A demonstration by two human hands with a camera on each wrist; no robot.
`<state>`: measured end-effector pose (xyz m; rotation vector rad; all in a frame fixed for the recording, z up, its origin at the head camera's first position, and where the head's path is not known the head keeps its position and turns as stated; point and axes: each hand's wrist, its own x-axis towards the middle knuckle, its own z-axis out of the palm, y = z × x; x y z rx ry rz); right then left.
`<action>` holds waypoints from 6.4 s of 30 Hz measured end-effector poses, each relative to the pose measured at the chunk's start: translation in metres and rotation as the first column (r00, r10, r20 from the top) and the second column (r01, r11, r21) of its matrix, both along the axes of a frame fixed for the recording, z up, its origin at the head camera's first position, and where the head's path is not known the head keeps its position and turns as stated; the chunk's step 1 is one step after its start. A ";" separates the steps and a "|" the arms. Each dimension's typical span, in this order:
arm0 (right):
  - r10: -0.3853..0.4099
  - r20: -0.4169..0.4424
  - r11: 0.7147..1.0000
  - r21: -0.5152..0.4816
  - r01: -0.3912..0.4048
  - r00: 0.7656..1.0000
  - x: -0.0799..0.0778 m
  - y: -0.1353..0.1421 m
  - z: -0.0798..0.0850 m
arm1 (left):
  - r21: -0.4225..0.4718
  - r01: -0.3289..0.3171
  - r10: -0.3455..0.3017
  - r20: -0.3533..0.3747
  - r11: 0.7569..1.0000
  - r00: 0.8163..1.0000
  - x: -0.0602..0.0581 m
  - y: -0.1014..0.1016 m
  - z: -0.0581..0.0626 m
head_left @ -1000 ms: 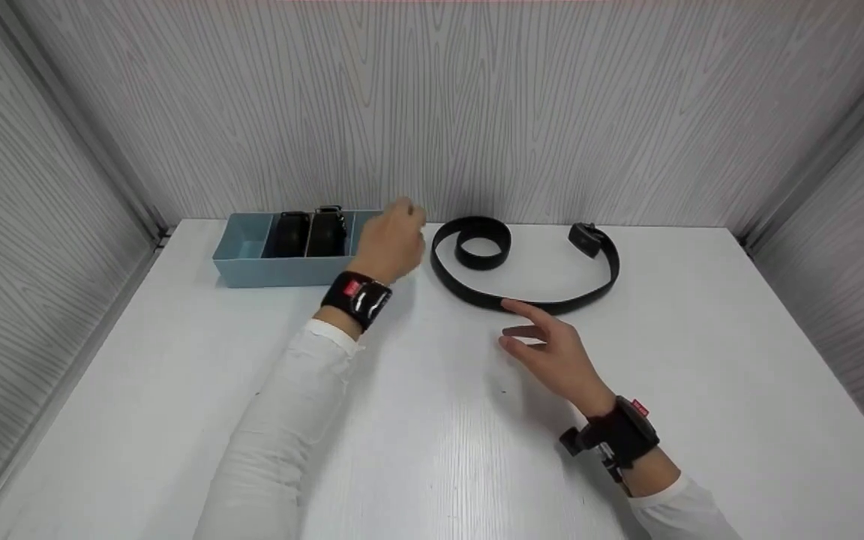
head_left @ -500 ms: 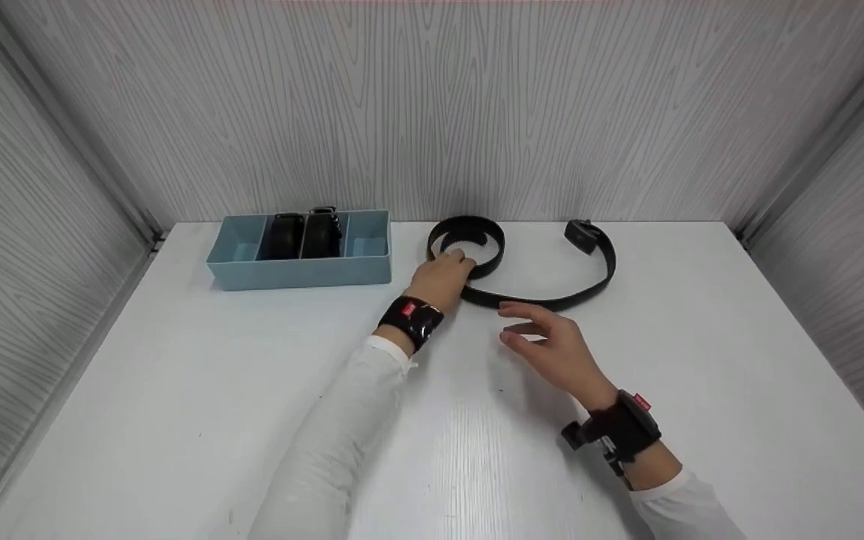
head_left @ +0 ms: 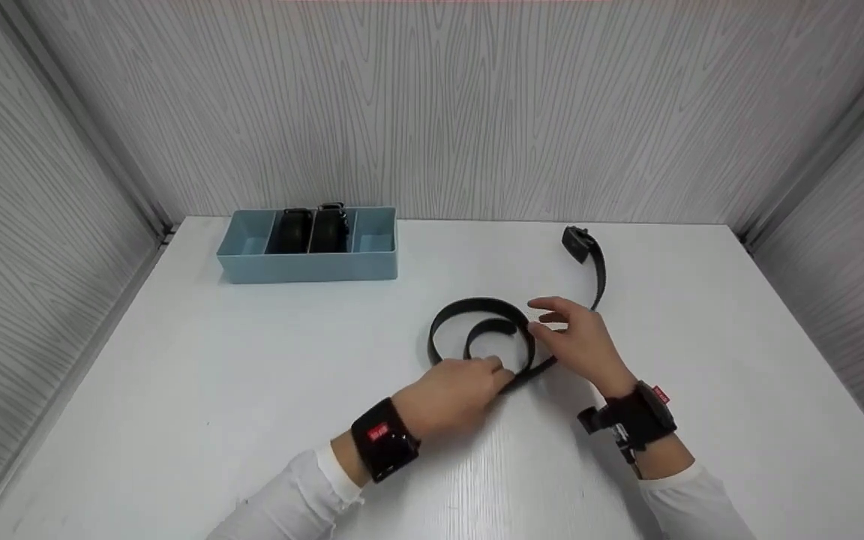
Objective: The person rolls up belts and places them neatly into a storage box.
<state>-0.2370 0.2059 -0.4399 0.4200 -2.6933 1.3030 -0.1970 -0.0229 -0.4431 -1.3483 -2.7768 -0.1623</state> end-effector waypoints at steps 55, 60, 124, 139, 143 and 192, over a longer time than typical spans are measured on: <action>0.162 0.326 0.848 -0.529 0.038 0.931 0.007 -0.021 -0.005 | 0.589 -0.363 0.262 0.253 0.722 0.931 -0.037 -0.011 -0.002; 0.170 0.310 0.870 -0.494 0.005 0.935 0.008 -0.023 -0.006 | 0.578 -0.342 0.271 0.208 0.741 0.940 -0.035 -0.010 -0.001; 0.065 -0.349 0.958 0.283 0.039 0.935 0.032 -0.039 0.005 | 0.472 -0.475 -0.042 0.741 0.743 0.670 -0.034 -0.031 0.022; 0.146 0.110 0.988 0.036 -0.150 0.983 0.019 -0.036 0.004 | 0.491 -0.429 -0.002 0.660 0.758 0.752 -0.039 -0.037 0.016; 0.242 0.220 0.970 -0.029 -0.241 0.945 0.016 -0.033 0.004 | 0.465 -0.395 0.018 0.629 0.792 0.777 -0.039 -0.039 0.016; 0.203 0.398 0.862 -0.506 0.030 0.895 0.015 -0.056 -0.006 | 0.518 -0.656 0.009 0.781 0.549 0.624 -0.033 -0.056 0.010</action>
